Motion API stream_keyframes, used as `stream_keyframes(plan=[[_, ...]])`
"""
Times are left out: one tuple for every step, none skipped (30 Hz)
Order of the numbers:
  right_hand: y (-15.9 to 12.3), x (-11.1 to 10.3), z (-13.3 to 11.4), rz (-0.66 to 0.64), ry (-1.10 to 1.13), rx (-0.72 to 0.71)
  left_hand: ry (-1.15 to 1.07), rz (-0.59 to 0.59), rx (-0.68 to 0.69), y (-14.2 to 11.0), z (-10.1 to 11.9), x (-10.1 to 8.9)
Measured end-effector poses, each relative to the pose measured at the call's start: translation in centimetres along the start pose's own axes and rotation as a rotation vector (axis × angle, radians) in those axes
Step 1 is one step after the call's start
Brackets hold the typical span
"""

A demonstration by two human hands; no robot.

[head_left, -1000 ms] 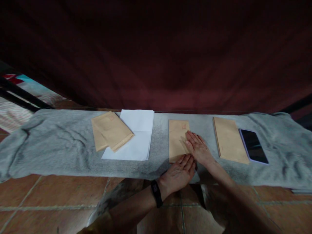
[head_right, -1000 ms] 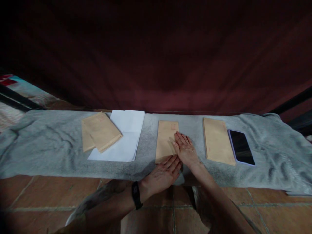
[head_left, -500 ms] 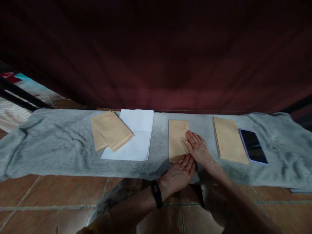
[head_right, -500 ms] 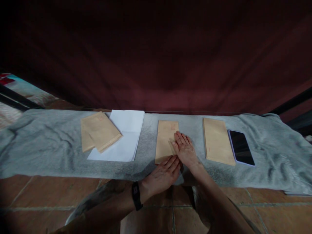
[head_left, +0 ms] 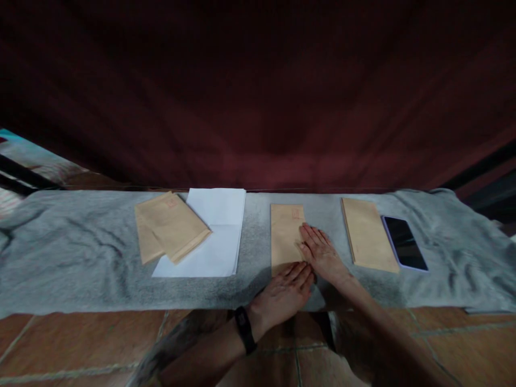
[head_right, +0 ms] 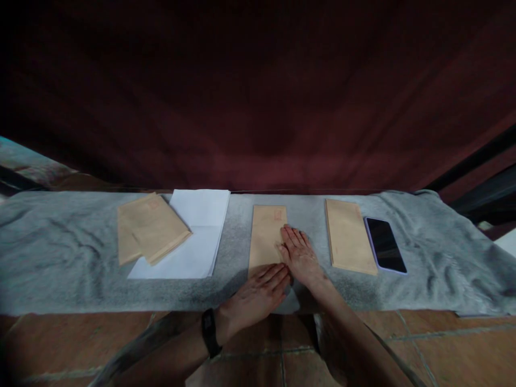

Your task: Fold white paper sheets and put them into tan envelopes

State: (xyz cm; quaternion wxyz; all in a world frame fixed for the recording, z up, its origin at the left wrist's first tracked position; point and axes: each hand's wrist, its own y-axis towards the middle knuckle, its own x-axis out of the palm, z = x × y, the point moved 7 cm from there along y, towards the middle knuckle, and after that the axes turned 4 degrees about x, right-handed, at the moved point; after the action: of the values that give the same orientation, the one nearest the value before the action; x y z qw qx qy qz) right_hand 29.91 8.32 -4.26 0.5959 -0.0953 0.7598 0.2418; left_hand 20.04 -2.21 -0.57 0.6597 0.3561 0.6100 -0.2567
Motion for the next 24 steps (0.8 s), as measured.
stream_keyframes(plan=[[-0.2,-0.1,-0.1,-0.002,-0.001,-0.003,-0.023,0.014,0.011,-0.1,-0.3,-0.1],[-0.4,-0.2,-0.1,-0.004,-0.002,-0.005,-0.049,0.028,0.017,-0.2,-0.6,-0.2],[-0.6,-0.3,-0.2,-0.006,-0.004,-0.005,-0.079,0.041,0.019,-0.4,-0.9,-0.4],[-0.9,-0.4,-0.3,-0.010,-0.005,-0.007,-0.109,0.054,0.010,-0.6,-1.4,-0.5],[-1.1,-0.5,-0.4,-0.015,-0.006,-0.009,-0.140,0.065,-0.004,-0.7,-1.9,-0.6],[-1.3,-0.5,-0.6,-0.019,-0.005,-0.012,-0.165,0.077,-0.029,-0.9,-2.5,-0.7],[-1.6,-0.7,-0.7,-0.022,0.000,-0.017,-0.182,0.089,-0.061,-1.1,-3.2,-0.8],[-1.8,-0.8,-1.0,-0.025,0.008,-0.024,-0.188,0.096,-0.092,-1.3,-3.9,-0.8],[-2.0,-0.9,-1.2,-0.027,0.020,-0.033,-0.186,0.100,-0.123,-1.5,-4.5,-0.7],[-2.2,-1.1,-1.5,-0.028,0.035,-0.042,-0.178,0.101,-0.154,-1.6,-5.1,-0.7],[-2.4,-1.2,-1.8,-0.029,0.051,-0.049,-0.168,0.102,-0.187,-1.8,-5.7,-0.6],[-2.6,-1.4,-2.1,-0.031,0.066,-0.055,-0.160,0.104,-0.221,-1.9,-6.2,-0.5],[-2.7,-1.6,-2.4,-0.034,0.078,-0.059,-0.157,0.105,-0.251,-1.9,-6.6,-0.4],[-2.8,-1.7,-2.6,-0.037,0.087,-0.060,-0.158,0.111,-0.282,-2.0,-7.0,-0.3],[-3.0,-1.8,-2.7,-0.040,0.095,-0.059,-0.165,0.117,-0.306,-2.0,-7.3,-0.3],[-3.0,-1.9,-2.8,-0.042,0.101,-0.057,-0.179,0.119,-0.321,-1.9,-7.5,-0.2],[-3.1,-2.0,-2.9,-0.045,0.107,-0.057,-0.197,0.118,-0.331,-1.8,-7.6,-0.2],[-3.1,-2.1,-3.0,-0.048,0.112,-0.057,-0.218,0.118,-0.340,-1.8,-7.8,-0.2],[-3.2,-2.2,-3.0,-0.052,0.116,-0.058,-0.241,0.118,-0.352,-1.7,-8.0,-0.3],[-3.2,-2.3,-3.1,-0.059,0.119,-0.062,-0.261,0.118,-0.366,-1.6,-8.2,-0.3],[-3.3,-2.3,-3.2,-0.068,0.122,-0.068,-0.272,0.116,-0.378,-1.5,-8.3,-0.3],[-3.3,-2.3,-3.4,-0.077,0.127,-0.075,-0.271,0.115,-0.389,-1.5,-8.4,-0.3],[-3.4,-2.4,-3.6,-0.084,0.133,-0.082,-0.257,0.110,-0.396,-1.4,-8.5,-0.2],[-3.5,-2.4,-3.8,-0.088,0.141,-0.092,-0.233,0.102,-0.396,-1.4,-8.5,-0.2]])
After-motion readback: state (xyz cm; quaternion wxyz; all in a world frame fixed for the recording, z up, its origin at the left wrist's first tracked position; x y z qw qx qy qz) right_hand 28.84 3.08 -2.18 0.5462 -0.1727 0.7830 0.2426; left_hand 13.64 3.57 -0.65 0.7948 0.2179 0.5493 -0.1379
